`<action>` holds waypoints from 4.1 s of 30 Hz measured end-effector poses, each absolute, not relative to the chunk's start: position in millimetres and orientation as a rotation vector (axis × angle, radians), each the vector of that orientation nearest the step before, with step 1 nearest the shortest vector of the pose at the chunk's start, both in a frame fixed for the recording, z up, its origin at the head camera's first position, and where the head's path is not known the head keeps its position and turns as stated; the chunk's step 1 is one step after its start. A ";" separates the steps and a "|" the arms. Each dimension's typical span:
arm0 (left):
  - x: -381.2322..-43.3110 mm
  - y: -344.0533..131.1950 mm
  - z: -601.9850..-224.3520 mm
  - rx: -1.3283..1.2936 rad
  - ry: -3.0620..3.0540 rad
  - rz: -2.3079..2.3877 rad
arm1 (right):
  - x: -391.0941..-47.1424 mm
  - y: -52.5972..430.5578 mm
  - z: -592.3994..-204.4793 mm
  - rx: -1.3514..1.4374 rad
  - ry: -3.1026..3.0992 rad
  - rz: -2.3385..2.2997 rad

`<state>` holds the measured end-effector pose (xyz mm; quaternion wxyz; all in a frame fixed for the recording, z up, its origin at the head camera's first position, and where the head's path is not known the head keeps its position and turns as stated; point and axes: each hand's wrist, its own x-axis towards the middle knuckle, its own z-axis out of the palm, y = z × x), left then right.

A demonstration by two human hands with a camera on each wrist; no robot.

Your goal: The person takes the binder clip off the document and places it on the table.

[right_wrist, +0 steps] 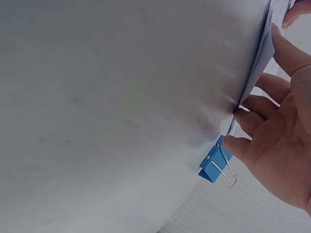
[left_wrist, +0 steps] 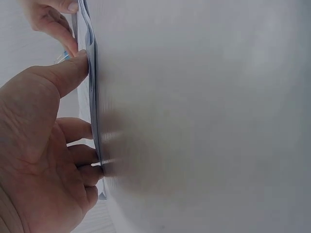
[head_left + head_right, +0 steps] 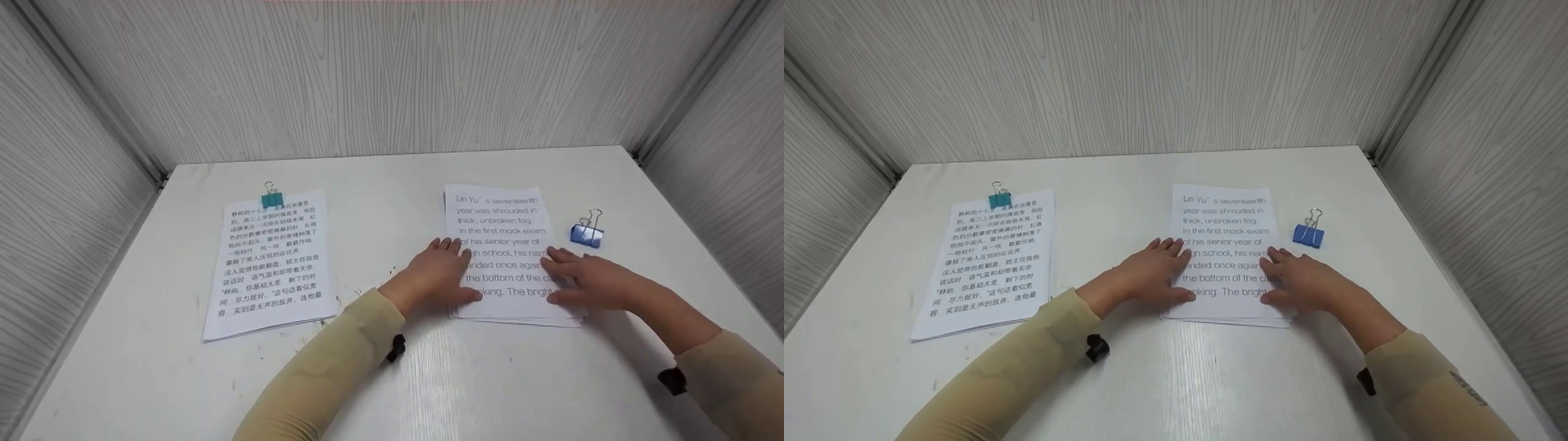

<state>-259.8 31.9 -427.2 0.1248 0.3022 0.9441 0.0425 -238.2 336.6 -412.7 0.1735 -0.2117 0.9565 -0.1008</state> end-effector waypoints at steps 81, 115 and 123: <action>-196.7 -309.8 -413.0 0.390 3.039 0.183 | -253.7 36.7 -395.4 -1.012 2.854 -0.159; -200.3 -326.2 -422.6 0.402 2.860 0.233 | -254.5 -33.5 -424.2 -1.040 2.611 0.000; -200.8 -321.4 -419.3 0.396 2.850 0.185 | -252.9 -32.5 -422.4 -1.018 2.599 0.022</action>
